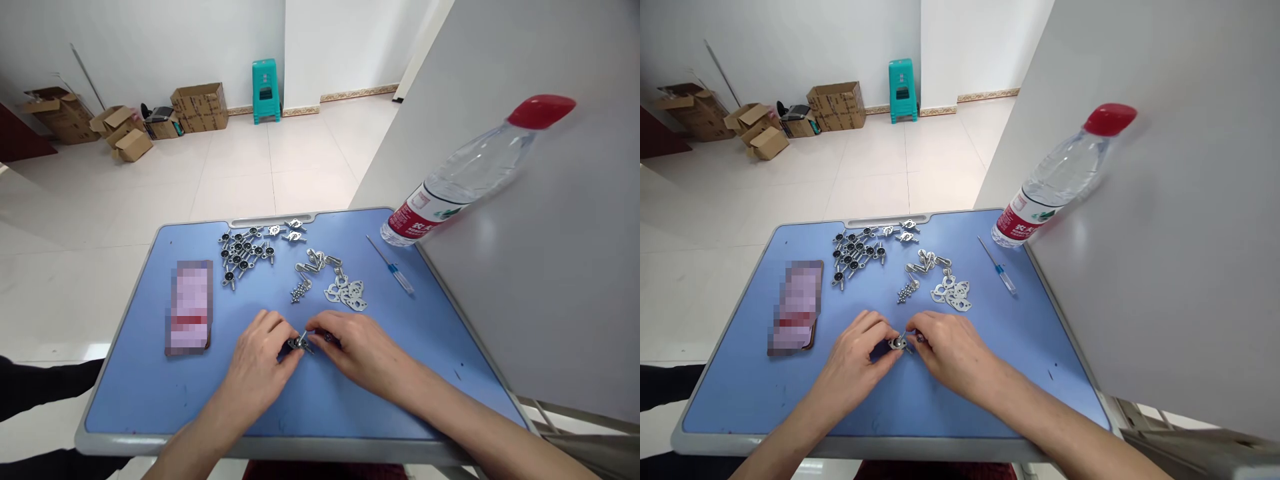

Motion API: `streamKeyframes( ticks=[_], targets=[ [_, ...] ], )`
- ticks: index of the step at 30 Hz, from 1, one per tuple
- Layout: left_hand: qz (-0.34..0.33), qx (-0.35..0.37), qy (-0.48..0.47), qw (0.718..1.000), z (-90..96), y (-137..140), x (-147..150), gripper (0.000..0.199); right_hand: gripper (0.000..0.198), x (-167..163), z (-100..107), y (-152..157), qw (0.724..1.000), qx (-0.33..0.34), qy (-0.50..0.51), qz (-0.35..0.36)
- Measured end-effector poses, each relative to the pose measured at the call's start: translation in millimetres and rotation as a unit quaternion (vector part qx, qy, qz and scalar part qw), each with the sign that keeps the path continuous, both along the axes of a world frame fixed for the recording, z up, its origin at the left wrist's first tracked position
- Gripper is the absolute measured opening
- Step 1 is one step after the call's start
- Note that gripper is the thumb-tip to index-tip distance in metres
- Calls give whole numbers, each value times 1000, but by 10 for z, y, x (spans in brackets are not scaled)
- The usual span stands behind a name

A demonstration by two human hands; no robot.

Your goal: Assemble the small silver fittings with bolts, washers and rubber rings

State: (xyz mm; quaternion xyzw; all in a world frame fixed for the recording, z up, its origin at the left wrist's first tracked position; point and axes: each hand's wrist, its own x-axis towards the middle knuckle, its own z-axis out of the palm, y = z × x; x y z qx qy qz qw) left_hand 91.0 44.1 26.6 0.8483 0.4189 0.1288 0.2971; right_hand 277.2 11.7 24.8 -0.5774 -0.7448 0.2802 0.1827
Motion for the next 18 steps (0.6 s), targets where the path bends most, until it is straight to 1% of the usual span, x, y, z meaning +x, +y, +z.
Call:
streamKeyframes(
  ticks=[5,9,14,18],
  targets=[
    [0,-8,2,1000,-12,6,-2,13,19,-27,-54,2,999,29,17,-5],
    [2,-12,2,1000,-16,19,7,14,21,-53,-77,4,999,38,37,-10],
    [1,-9,-2,1000,-30,27,7,15,20,-37,-82,26,999,33,33,-3],
    [2,-11,-3,1000,-23,19,6,15,18,1,-23,41,1000,5,14,-1]
  ],
)
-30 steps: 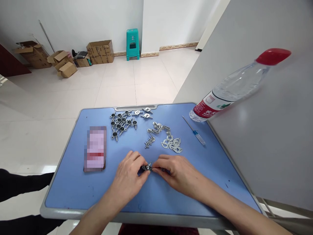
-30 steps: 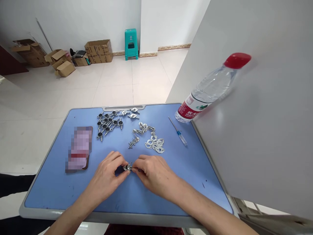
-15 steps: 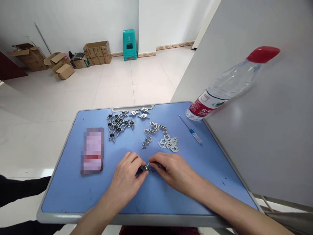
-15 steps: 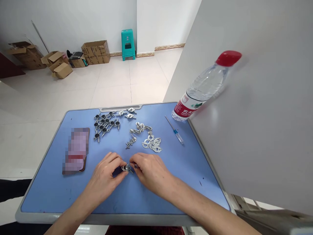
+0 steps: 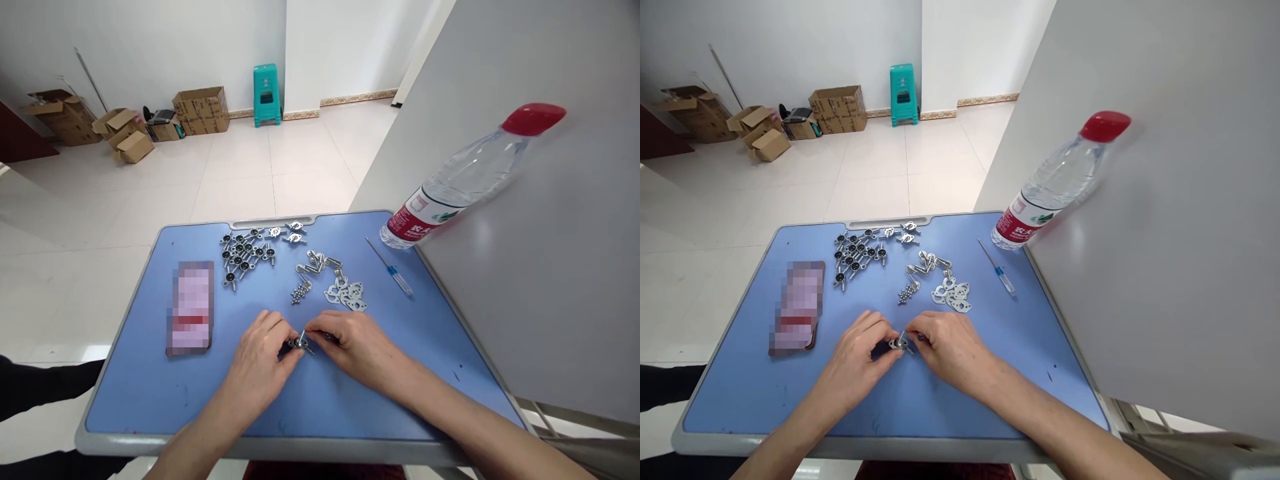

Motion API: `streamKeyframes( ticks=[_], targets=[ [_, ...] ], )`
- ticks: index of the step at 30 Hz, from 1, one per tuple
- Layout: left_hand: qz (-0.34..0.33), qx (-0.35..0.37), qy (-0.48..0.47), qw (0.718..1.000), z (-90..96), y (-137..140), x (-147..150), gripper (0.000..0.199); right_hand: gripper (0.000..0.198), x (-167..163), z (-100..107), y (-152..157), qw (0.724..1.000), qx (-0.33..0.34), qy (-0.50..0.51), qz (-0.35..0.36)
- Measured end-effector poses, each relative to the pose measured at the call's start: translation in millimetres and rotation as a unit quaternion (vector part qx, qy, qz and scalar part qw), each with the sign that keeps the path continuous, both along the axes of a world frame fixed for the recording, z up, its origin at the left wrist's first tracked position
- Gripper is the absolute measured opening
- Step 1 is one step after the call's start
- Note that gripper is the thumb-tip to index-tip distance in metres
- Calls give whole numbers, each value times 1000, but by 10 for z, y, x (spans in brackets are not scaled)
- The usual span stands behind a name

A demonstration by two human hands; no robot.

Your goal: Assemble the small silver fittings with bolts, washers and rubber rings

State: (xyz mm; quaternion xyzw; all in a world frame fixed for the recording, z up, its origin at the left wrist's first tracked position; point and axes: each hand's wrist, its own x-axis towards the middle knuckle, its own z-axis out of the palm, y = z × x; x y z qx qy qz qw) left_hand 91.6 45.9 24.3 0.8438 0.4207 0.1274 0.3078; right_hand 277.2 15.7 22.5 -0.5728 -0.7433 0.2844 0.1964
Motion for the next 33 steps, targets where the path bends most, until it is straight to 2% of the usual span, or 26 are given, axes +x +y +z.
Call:
streamKeyframes(
  ticks=[6,13,23,33],
  targets=[
    [1,-11,11,1000,30,-11,4,15,15,23,79,-15,999,-5,-31,20],
    [5,-6,19,1000,18,-4,12,15,11,-9,28,-39,999,2,-41,28],
    [-5,27,15,1000,-24,-13,4,12,20,9,-23,-44,999,16,-15,36],
    [-9,46,11,999,3,-37,14,12,9,-18,75,-58,994,-51,-90,30]
  ],
)
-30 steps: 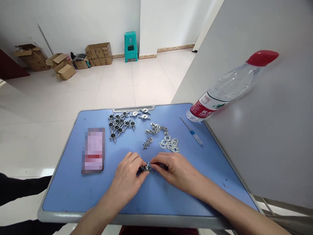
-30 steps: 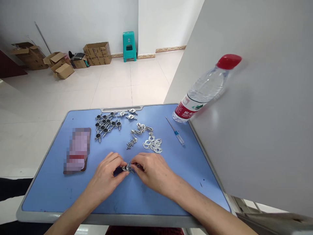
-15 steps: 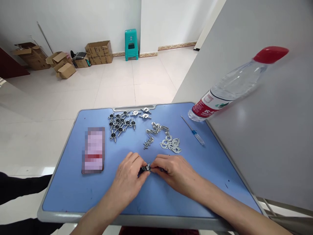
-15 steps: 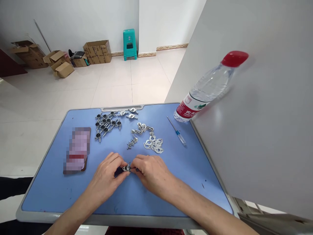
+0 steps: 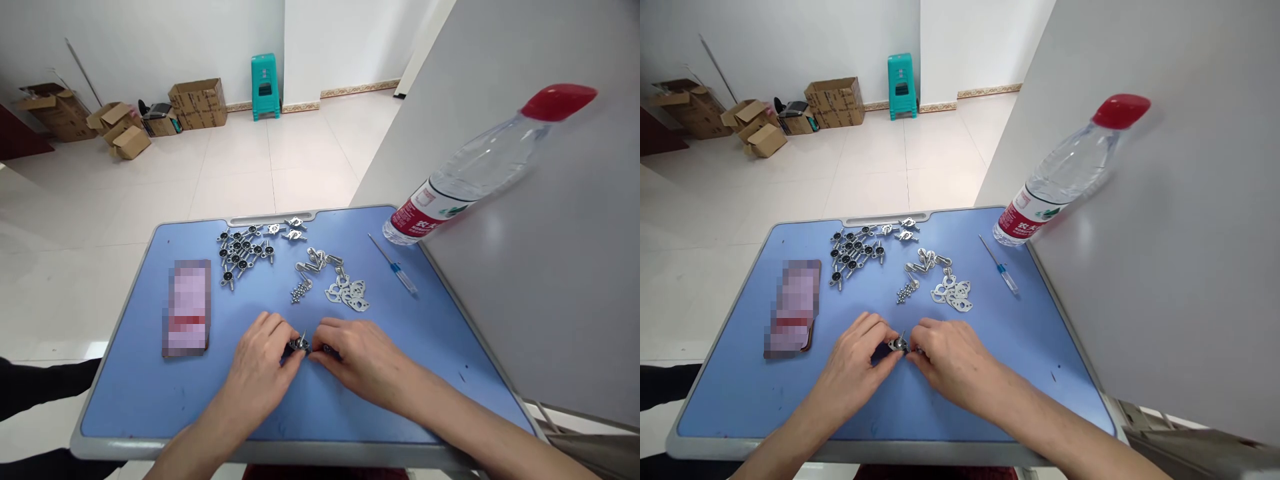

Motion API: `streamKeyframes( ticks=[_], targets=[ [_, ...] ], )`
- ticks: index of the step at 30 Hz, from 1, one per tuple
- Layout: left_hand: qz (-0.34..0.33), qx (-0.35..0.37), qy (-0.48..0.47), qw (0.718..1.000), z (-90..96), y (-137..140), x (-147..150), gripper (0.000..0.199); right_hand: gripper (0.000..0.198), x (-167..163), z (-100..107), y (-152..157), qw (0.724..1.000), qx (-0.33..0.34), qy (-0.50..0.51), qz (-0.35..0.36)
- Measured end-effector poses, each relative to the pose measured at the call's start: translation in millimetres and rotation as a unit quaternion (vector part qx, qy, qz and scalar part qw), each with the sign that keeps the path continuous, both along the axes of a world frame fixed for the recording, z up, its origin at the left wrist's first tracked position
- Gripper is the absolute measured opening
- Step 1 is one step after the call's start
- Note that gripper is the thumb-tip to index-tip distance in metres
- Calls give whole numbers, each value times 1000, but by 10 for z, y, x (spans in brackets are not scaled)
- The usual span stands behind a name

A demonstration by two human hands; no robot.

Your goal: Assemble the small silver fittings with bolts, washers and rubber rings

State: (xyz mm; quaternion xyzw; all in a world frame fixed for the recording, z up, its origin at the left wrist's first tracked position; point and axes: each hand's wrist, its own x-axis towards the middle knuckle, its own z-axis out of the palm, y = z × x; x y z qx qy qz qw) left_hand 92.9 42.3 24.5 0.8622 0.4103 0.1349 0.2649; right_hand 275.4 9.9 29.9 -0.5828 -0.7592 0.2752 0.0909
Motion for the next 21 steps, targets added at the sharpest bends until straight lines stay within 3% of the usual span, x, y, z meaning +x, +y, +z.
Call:
streamKeyframes(
  ticks=[21],
  targets=[
    [2,-20,-37,999,23,20,-15,13,11,-27,0,-25,999,1,-52,13]
  ],
)
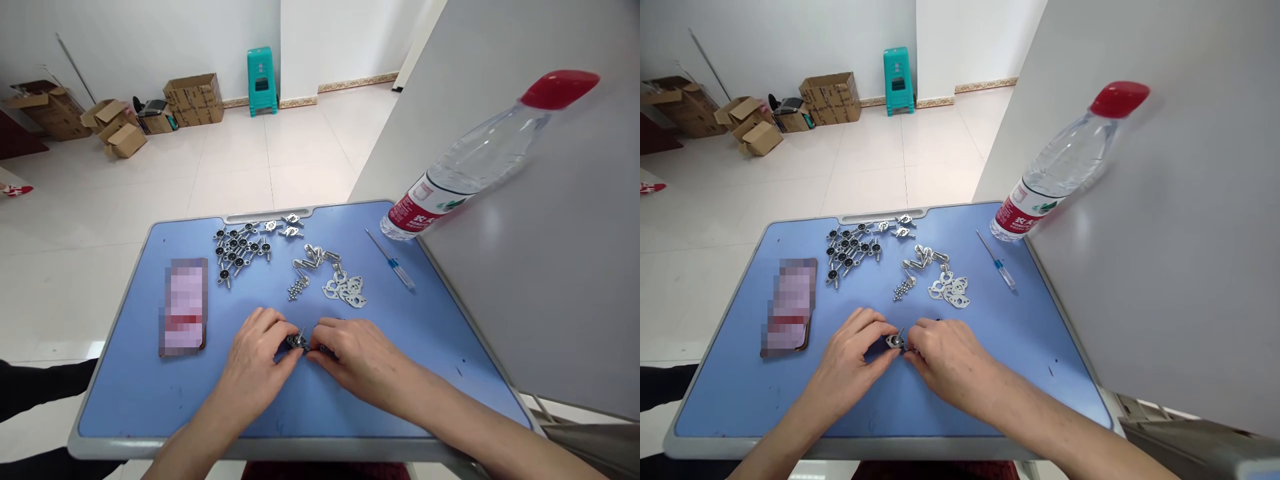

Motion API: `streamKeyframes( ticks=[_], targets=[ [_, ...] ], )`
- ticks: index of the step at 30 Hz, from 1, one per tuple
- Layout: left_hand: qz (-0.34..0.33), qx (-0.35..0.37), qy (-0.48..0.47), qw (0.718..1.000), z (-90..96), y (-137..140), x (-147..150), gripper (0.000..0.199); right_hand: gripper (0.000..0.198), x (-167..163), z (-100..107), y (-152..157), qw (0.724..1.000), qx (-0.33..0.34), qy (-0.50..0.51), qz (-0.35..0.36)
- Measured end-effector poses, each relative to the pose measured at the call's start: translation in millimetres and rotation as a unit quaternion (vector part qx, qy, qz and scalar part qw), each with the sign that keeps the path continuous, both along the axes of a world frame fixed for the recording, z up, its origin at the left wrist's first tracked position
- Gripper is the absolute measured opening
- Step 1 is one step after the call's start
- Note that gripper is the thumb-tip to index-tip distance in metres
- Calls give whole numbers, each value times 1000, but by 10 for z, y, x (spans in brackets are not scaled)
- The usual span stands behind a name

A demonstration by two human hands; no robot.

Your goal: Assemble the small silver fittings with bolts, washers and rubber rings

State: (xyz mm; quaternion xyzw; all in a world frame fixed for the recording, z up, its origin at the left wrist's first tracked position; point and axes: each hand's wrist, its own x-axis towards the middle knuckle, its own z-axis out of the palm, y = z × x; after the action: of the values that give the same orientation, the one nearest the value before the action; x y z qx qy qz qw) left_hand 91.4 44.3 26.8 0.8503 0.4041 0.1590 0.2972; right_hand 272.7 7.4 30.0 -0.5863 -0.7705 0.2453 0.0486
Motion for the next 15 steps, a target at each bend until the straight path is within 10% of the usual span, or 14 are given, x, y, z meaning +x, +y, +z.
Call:
streamKeyframes(
  ticks=[15],
  targets=[
    [-7,-8,-9,1000,-23,5,16,10,11,5,-10,12,1000,-7,11,-6]
  ],
)
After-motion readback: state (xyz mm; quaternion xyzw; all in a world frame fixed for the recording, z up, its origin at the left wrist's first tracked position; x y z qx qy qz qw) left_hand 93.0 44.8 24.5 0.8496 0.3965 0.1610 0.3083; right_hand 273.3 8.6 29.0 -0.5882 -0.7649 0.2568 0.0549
